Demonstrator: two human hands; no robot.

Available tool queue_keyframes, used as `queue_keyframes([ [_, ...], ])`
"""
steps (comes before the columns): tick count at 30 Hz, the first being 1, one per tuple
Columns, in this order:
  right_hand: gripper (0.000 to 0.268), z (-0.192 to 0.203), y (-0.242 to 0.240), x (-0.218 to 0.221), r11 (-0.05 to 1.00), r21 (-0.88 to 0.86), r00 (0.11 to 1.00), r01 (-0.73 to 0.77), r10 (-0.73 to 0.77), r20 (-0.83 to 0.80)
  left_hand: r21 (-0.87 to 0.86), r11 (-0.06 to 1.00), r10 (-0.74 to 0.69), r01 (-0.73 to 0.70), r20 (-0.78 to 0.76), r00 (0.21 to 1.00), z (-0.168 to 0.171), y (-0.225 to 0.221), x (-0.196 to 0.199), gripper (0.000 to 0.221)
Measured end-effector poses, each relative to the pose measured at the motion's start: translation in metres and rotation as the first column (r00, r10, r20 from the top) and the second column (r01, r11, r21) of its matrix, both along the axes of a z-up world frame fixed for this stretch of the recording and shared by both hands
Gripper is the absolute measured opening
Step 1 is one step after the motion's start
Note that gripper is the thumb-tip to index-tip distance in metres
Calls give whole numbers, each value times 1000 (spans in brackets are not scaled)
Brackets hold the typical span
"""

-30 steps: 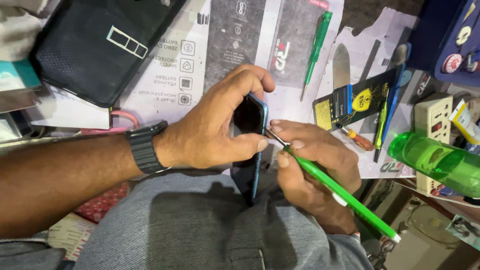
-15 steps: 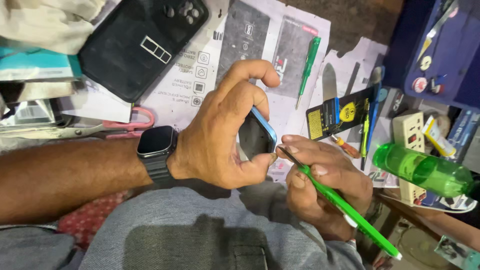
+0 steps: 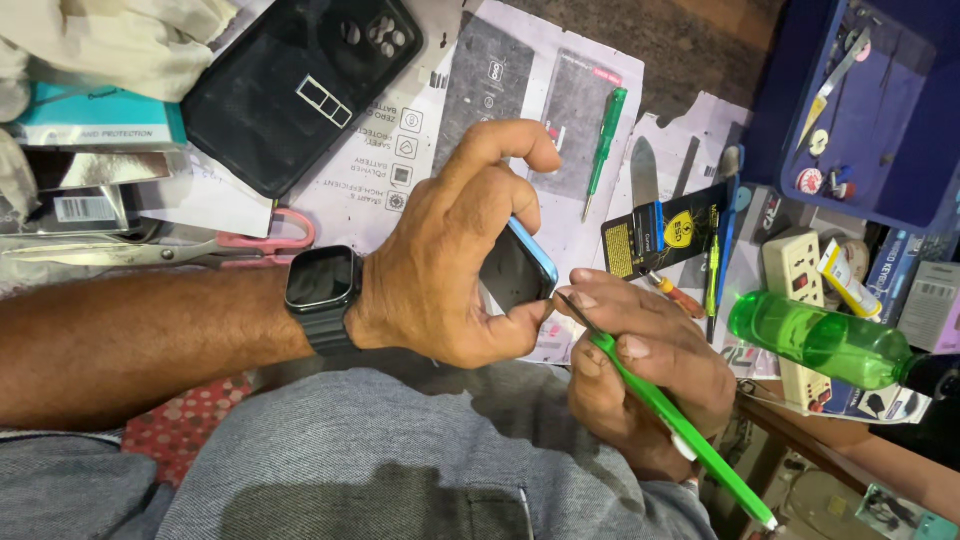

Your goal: The person pries open the seam of a mobile phone using a green plastic prying tool, carefully working around the edge of the device to separate the screen assembly from the chassis.

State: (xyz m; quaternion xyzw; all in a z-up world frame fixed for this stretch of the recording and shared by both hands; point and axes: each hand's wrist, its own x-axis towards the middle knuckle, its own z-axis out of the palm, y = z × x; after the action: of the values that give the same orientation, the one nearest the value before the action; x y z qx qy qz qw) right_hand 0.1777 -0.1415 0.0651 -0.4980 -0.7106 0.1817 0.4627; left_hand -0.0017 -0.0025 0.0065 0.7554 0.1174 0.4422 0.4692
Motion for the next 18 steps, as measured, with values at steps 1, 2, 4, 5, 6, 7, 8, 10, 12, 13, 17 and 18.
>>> queue_keyframes([
  [1,43,-2,1,-1,1000,11,1000,4,-4,-9,1,1000,2,-2,-3,1000,0,0,0,59],
  [2,44,-3,1,-1,1000,21,1000,8,-8,-18,5,1000,7,-7,-5,1000,0,0,0,60],
  [4,44,-5,2,1,999,38,1000,1,-1,-5,12,1000,14,-14,-6,1000,1,-1,1,61],
  [5,44,-6,2,2,999,46,1000,-3,3,1,15,1000,17,-17,-5,1000,1,-1,1,59],
  [6,45,-6,1,2,999,49,1000,19,-20,9,19,1000,20,-20,-3,1000,1,-1,1,59],
  [7,45,-8,0,0,998,53,999,41,-42,16,22,999,23,-23,-1,1000,1,0,1,58],
  [8,46,-9,-1,-1,996,56,998,62,-64,22,25,999,26,-26,0,1000,2,-1,2,58],
  [10,44,-14,1,1,994,101,999,46,-49,19,23,999,29,-29,-3,1000,2,-1,2,59],
  [12,42,-18,1,1,993,111,999,48,-48,3,15,1000,27,-27,-11,1000,1,-1,1,60],
  [13,41,-19,-1,0,993,100,998,56,-55,-12,10,1000,25,-25,-15,1000,1,-1,2,61],
  [17,42,-22,2,6,991,132,996,2,-14,88,17,999,46,-45,-17,999,1,-2,2,59],
  [18,42,-19,2,5,990,143,988,-2,-20,150,19,999,51,-51,-14,999,1,-3,2,58],
])
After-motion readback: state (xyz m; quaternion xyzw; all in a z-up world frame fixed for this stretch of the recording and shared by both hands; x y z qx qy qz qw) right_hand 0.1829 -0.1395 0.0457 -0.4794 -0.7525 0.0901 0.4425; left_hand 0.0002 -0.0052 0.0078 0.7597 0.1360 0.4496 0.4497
